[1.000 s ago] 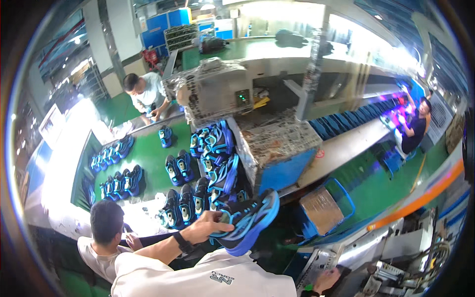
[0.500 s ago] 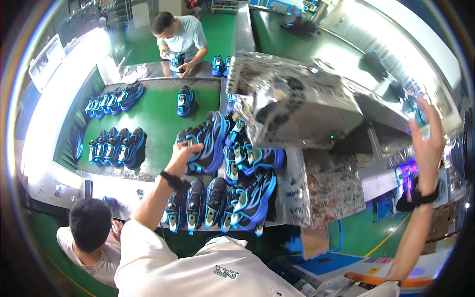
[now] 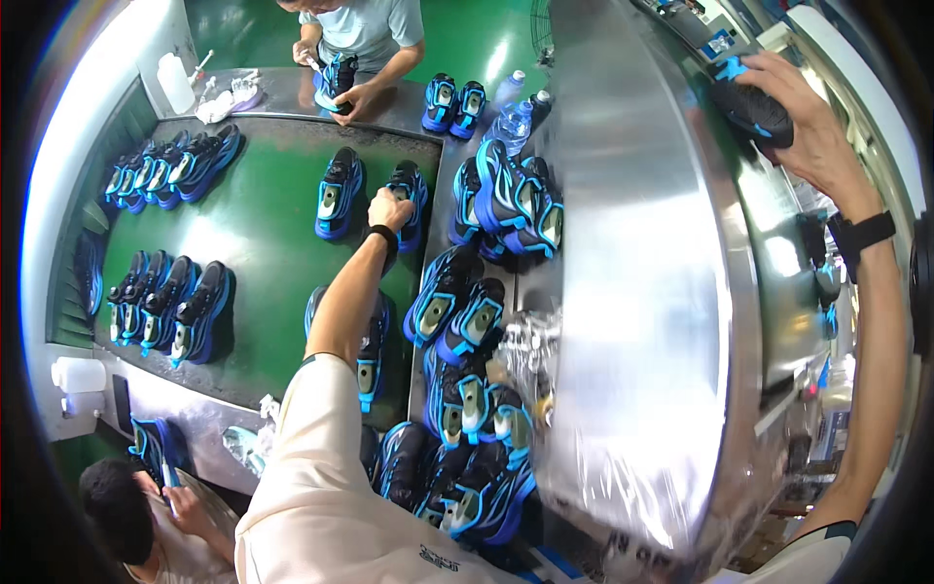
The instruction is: Operating a pneumatic press machine to attach or bond soles to shoes in a factory assembly line.
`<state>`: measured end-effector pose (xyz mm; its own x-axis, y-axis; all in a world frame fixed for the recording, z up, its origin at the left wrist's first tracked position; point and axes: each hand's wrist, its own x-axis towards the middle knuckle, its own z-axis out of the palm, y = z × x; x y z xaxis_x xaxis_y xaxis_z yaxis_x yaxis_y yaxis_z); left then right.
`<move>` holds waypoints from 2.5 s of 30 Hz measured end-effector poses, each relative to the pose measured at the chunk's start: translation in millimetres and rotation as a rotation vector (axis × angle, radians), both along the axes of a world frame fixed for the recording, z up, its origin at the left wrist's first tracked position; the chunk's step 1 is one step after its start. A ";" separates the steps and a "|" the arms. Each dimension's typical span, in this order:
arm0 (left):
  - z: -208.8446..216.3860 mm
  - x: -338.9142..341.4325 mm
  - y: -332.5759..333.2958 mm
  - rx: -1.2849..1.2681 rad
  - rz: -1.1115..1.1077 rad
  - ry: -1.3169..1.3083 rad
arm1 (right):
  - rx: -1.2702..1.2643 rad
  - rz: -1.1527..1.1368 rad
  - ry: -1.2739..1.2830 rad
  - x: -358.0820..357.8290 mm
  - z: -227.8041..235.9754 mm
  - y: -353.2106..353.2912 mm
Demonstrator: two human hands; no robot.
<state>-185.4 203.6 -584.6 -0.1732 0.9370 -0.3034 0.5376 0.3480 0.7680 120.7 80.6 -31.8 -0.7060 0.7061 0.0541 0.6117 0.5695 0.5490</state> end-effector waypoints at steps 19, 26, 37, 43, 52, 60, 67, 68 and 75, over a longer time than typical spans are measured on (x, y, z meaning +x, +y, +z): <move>205.5 -0.6 -392.0 -0.256 -0.760 -1.006 | 0.736 -0.139 0.982 54.5 102.2 -216.2; 321.1 108.5 -495.9 -0.769 -1.392 -1.583 | 0.765 -0.334 1.567 53.1 97.8 -485.8; 349.4 197.0 -741.4 -1.660 -1.581 -1.381 | 1.038 -1.018 2.087 -61.7 -110.5 -830.0; 336.3 195.8 -895.7 -1.076 -1.835 -0.997 | 1.543 -0.746 2.100 -203.5 -218.8 -951.6; 324.1 154.0 -1132.8 -1.128 -2.563 -0.641 | 2.595 -0.930 1.645 -316.8 -266.9 -1120.8; 230.9 250.8 -1386.4 -0.359 -2.548 -0.578 | 2.918 -1.122 1.048 -398.8 -269.8 -1185.3; 163.0 286.5 -1510.6 0.250 -2.534 -0.246 | 3.013 -1.583 0.616 -416.8 -246.0 -1200.2; 158.2 294.3 -1516.2 0.260 -2.571 -0.178 | 3.001 -1.607 0.595 -413.7 -243.6 -1210.9; 199.4 327.8 -1452.9 -1.010 -2.218 -0.343 | 2.540 -2.207 0.610 -353.3 -199.0 -1357.9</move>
<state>142.3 -1249.3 -385.2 0.5365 -0.7613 -0.3641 0.4136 -0.1388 0.8998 -232.6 -1277.3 -230.8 -0.0803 -0.9447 0.3179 -0.4222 -0.2566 -0.8694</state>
